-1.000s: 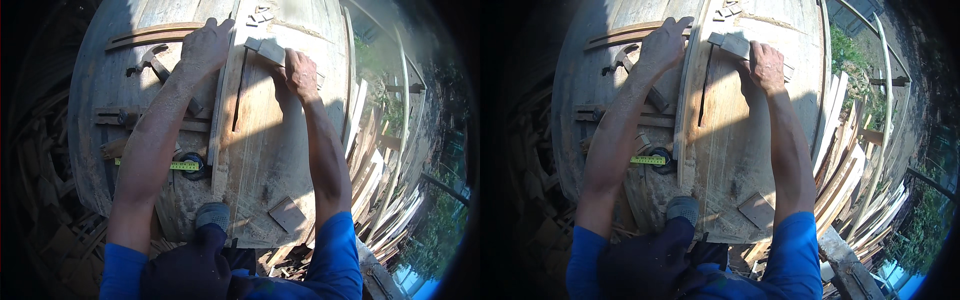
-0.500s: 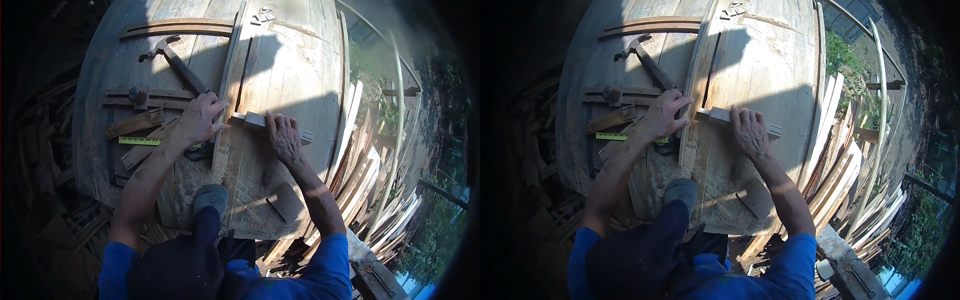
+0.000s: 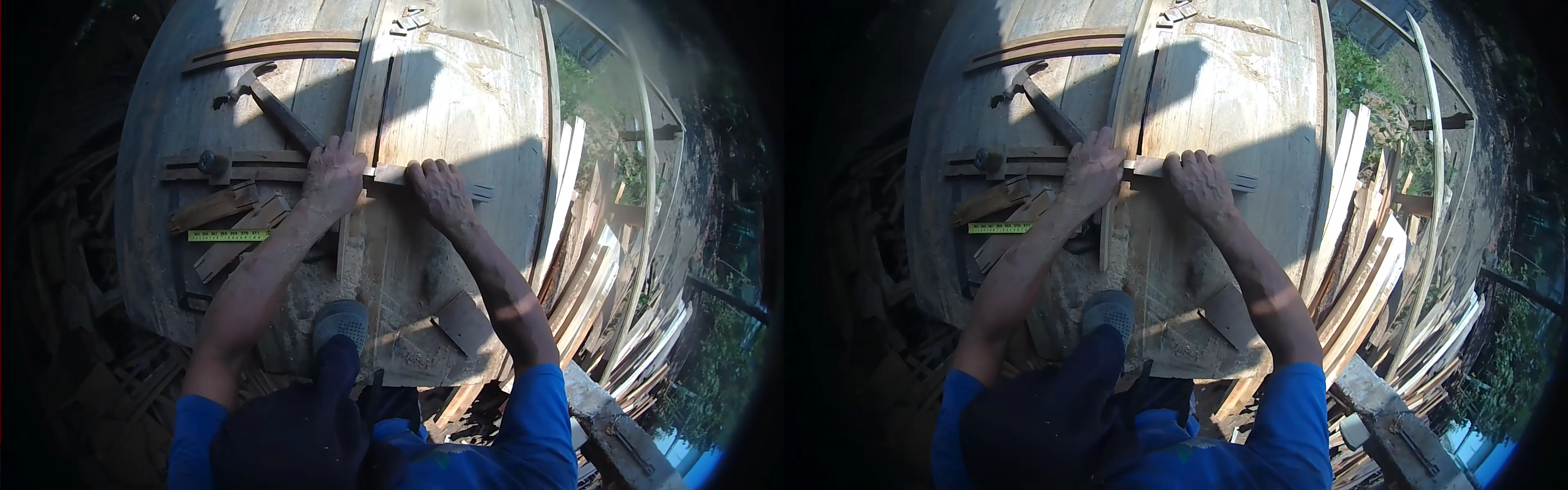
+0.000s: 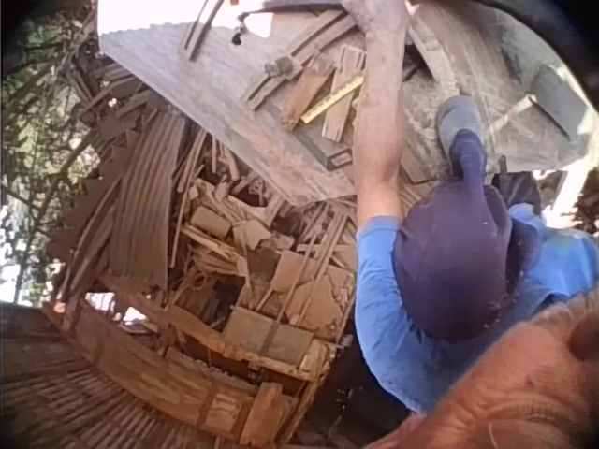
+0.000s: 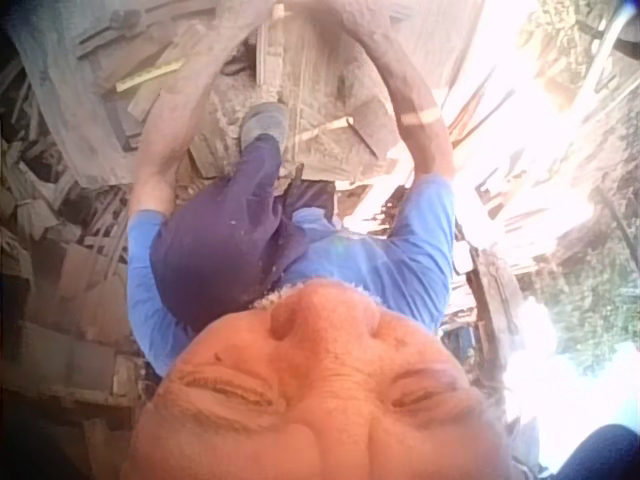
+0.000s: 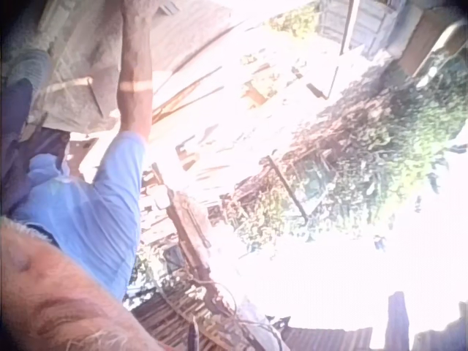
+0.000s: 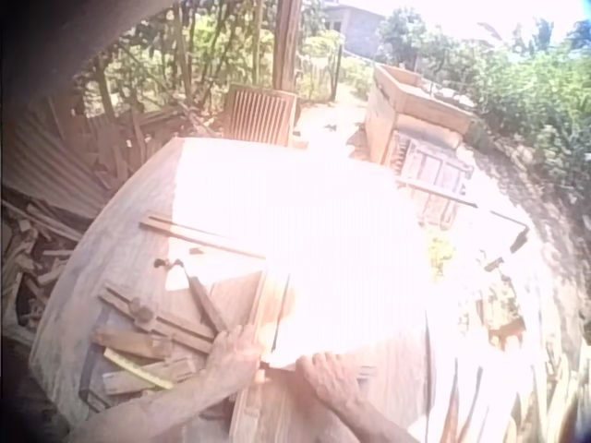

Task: The person measures and cuts small pieces of wood using a table saw, then uses a hammer to secure one piece of wood to another.

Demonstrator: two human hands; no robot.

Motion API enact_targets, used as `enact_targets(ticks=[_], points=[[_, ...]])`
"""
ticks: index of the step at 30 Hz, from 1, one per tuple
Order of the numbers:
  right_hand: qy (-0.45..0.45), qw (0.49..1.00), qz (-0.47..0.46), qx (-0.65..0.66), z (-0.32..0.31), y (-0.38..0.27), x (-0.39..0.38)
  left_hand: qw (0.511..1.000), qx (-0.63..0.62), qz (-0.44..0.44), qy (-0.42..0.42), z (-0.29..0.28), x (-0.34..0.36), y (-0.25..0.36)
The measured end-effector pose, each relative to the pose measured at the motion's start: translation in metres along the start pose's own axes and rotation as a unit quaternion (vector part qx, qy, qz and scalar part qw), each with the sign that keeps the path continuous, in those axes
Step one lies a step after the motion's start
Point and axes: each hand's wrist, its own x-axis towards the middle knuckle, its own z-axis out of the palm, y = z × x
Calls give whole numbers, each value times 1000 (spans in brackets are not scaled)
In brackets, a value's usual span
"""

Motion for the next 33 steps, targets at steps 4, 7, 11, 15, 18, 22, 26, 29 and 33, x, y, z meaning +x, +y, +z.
enact_targets(ticks=[4,7,11,15,18,22,26,29,33], points=[[77,997,-27,-13,10,21,13,1000,4,6,-14,2,27,-5],[38,999,-18,-12,3,21,33,1000,-9,-10,-20,0,38,-14],[61,997,-30,-29,6,34,48,1000,-3,-9,27,10,55,-21],[84,996,-39,-12,9,45,56,999,-1,16,38,8,66,-26],[106,994,-37,-7,10,49,60,1000,15,-8,-19,3,78,-25],[118,992,-42,6,11,55,67,1000,19,-14,-12,4,83,-27],[127,991,-44,23,12,59,72,999,18,-5,34,8,87,-30],[122,991,-44,15,12,62,75,999,38,-17,7,3,92,-28],[126,991,-47,24,11,66,77,998,58,-23,-17,0,97,-26]])
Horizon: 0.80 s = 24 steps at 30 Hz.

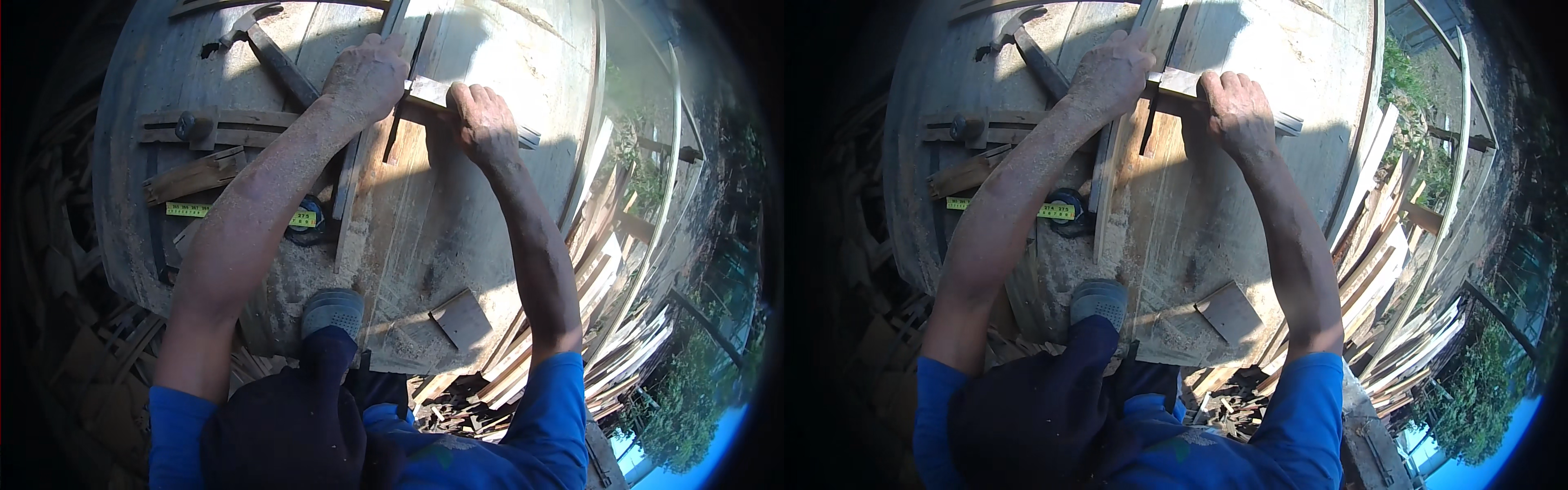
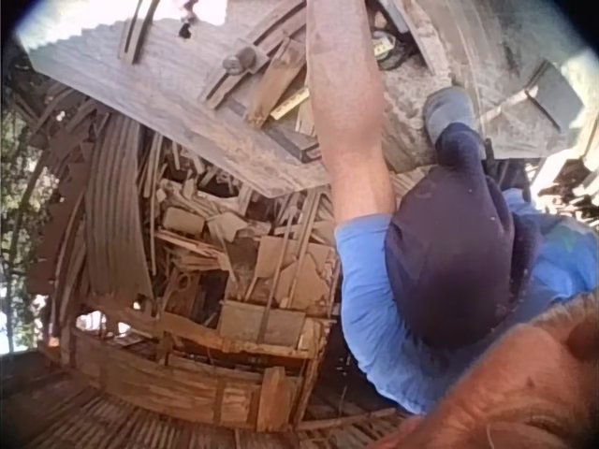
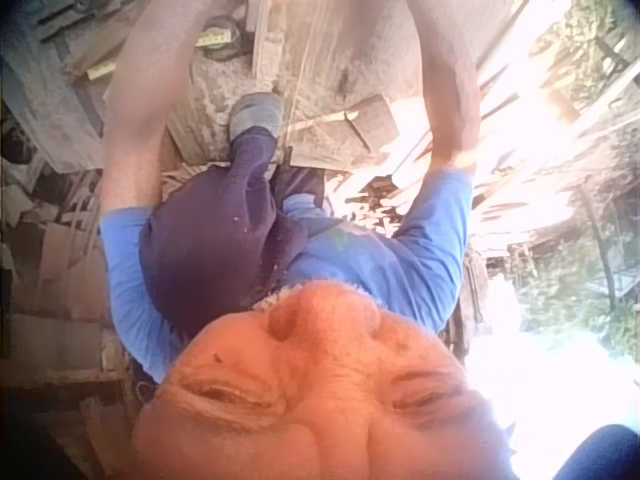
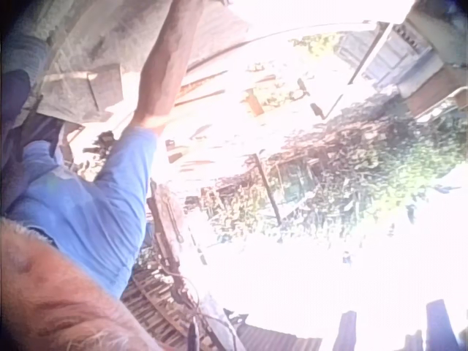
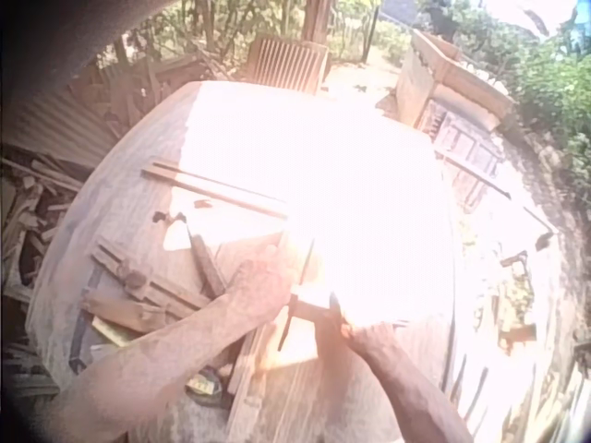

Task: The person measures and cuts small pieces of wood using a table saw, then uses a hammer to secure one piece of wood to another.

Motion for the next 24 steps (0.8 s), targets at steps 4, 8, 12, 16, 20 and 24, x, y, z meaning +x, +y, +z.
enact_targets(ticks=[4,8,12,16,20,24], points=[[-20,1000,14,-2,1,4,5,1000,-21,-7,11,1,5,-3],[-44,998,33,-10,1,8,11,1000,-19,-9,10,3,12,-4],[-51,998,32,-2,-2,9,18,999,-23,-24,21,7,19,-8],[-44,999,27,-10,-3,13,23,999,-19,-20,34,9,24,-10],[-51,998,25,-20,-1,21,29,999,-15,-24,22,6,33,-10],[-62,997,37,-25,-2,28,35,1000,14,-23,-16,0,44,-9]])
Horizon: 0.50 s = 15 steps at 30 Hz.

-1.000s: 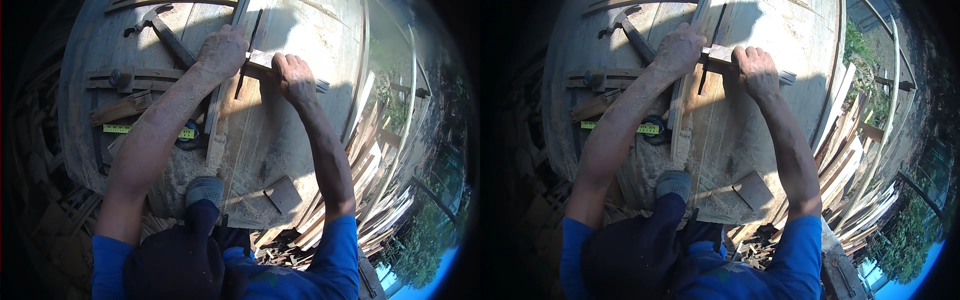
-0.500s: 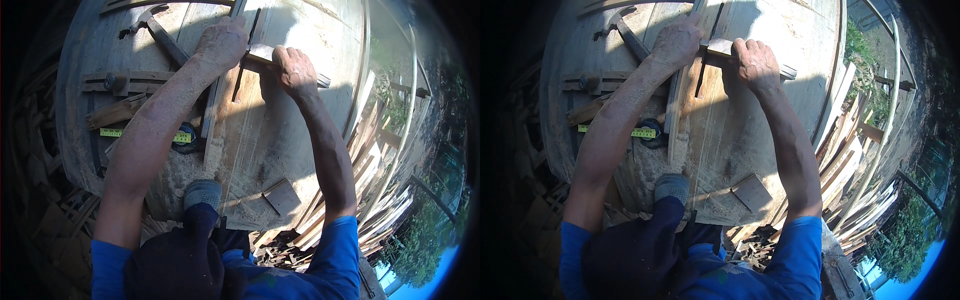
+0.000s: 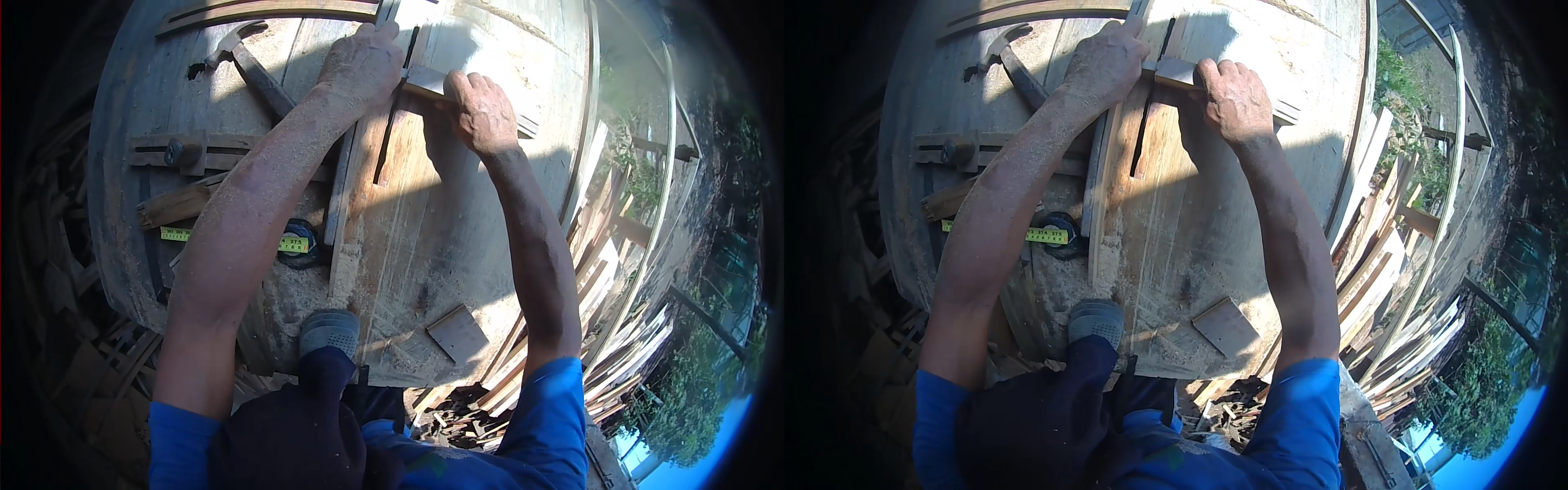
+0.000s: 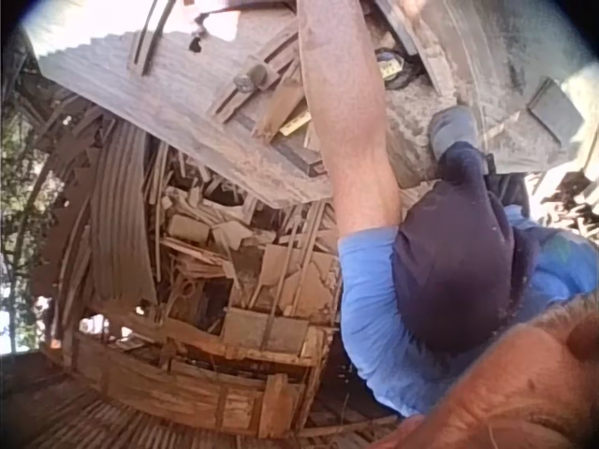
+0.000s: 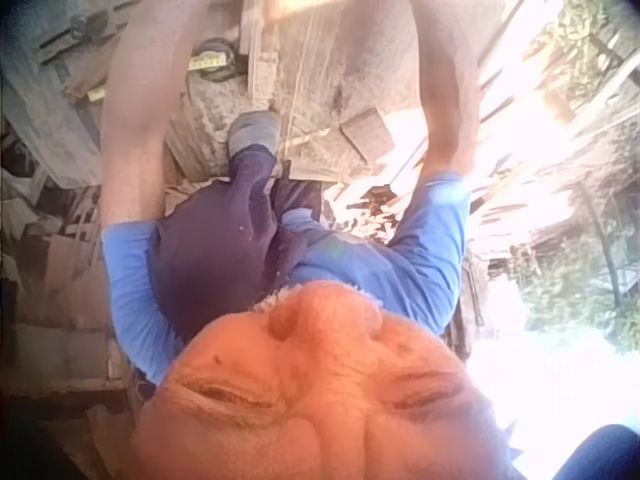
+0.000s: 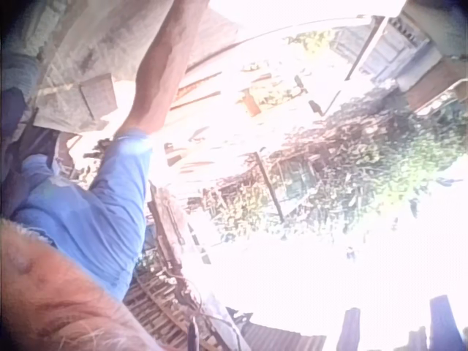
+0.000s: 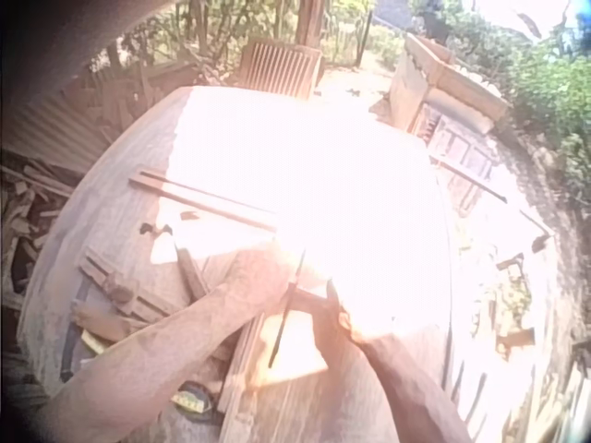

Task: The person measures and cuts small pieces of wood using a table saw, then uses a hammer to secure one piece of wood to another.

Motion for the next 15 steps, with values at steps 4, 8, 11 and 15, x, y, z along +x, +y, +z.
enact_targets(ticks=[4,8,11,15], points=[[48,999,-16,-1,0,7,18,999,1,3,46,2,17,-11],[23,997,49,-63,-6,21,29,994,-1,27,105,-7,28,-17],[76,996,43,-21,-16,25,-3,976,-61,25,206,-31,-5,-25],[23,1000,17,12,-34,-32,-81,950,-213,22,226,-62,-85,-34]])
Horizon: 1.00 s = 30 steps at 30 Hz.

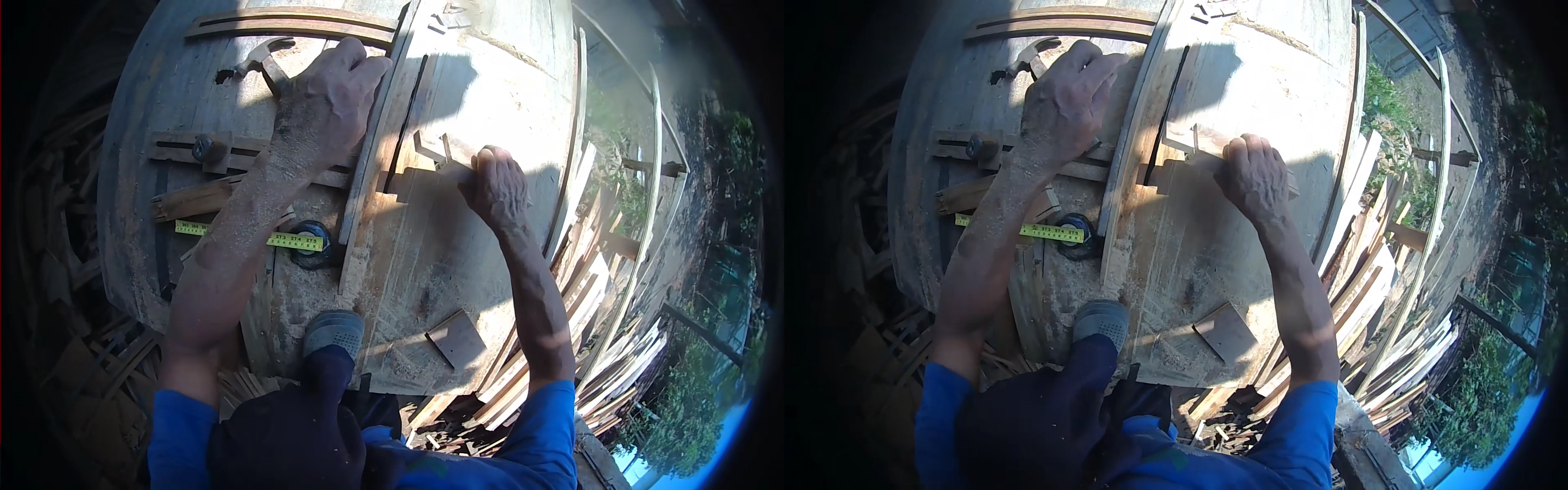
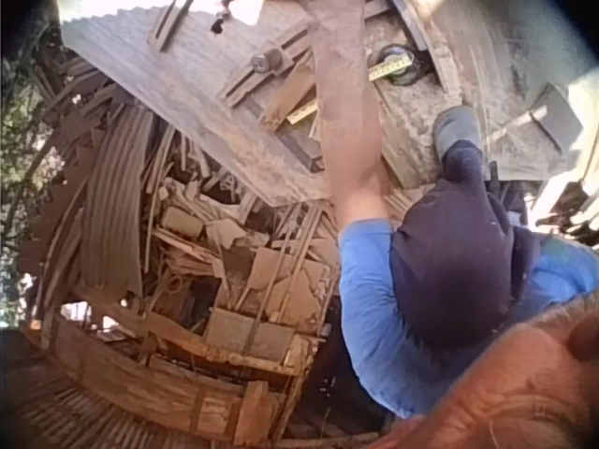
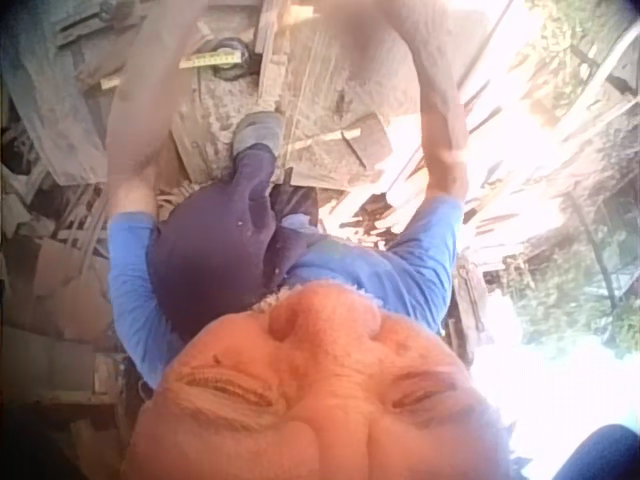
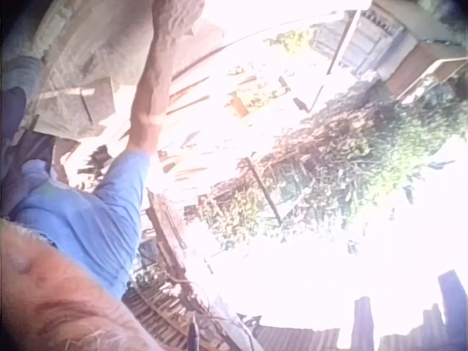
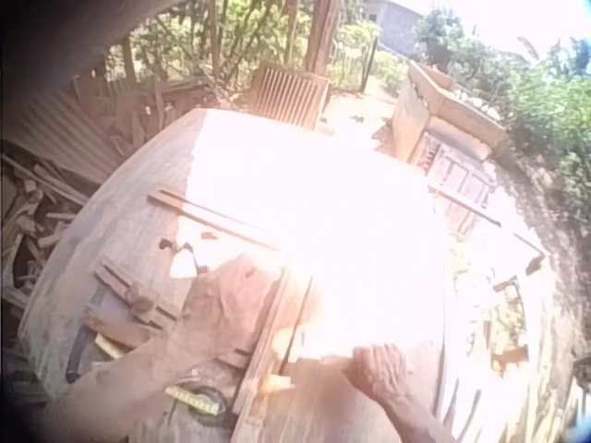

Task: The person measures and cuts small pieces of wood using a table saw, then uses a hammer to secure one piece of wood to another.

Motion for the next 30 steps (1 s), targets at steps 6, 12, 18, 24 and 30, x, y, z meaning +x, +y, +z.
enact_targets(ticks=[6,12,18,24,30], points=[[-78,996,-29,-13,16,-80,-83,980,-99,-35,-168,-12,-102,24],[-50,998,26,25,10,-85,-100,972,-9,-26,-234,13,-139,52],[-48,998,5,27,22,-84,-90,972,61,-22,-227,35,-125,48],[-38,999,0,26,23,-78,-76,967,107,-31,-230,42,-117,50],[-38,999,11,17,33,-59,-59,974,150,1,-170,57,-97,39]])
